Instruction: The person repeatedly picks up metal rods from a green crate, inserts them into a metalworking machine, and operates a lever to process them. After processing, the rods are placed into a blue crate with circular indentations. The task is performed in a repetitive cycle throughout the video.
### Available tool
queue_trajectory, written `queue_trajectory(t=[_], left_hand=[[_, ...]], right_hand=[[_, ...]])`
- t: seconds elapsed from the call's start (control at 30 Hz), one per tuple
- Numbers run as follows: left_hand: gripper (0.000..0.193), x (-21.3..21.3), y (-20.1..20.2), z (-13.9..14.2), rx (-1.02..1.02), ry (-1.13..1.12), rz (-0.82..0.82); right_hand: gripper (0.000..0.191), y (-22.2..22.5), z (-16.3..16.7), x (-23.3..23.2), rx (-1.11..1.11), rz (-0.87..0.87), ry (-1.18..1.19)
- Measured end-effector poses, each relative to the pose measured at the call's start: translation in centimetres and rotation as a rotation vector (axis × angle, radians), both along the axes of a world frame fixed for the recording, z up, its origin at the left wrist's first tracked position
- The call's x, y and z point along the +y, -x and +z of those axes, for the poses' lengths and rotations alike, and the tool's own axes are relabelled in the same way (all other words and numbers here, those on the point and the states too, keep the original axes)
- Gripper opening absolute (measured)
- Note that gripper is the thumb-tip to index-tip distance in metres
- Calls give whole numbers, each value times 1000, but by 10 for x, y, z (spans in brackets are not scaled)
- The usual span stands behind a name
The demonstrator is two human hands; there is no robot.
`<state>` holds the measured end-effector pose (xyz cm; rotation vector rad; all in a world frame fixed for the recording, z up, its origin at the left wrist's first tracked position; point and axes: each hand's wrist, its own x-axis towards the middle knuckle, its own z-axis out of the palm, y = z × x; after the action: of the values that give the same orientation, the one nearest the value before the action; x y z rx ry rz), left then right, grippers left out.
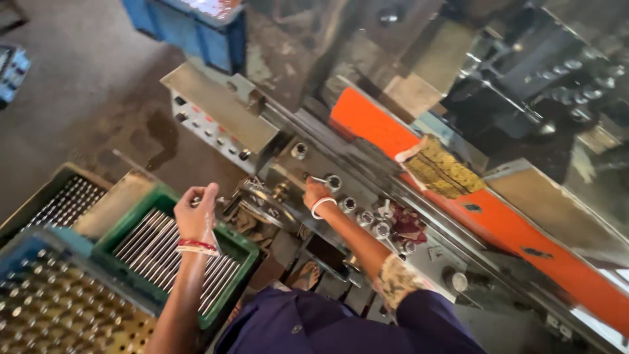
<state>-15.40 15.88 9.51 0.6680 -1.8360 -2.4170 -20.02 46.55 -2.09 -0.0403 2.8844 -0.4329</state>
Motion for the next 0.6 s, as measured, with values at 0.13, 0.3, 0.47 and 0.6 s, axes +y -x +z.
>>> queue_trajectory(t=[0.13,0.3,0.47,0.6], left_hand=[[30,-16,-9,-18,-65,-62,41],[32,-26,-18,-25,79,103,42],[38,-31,-35,-8,196,151,39],[32,-45,-53,7,328,512,122]], right_hand=[[29,-32,30,-77,127,265,424],[36,-69,76,-154,-57,57,1230],[34,-80,91,-184,-360,-153,1517],[37,-93,89,-201,-520,-360,1655]])
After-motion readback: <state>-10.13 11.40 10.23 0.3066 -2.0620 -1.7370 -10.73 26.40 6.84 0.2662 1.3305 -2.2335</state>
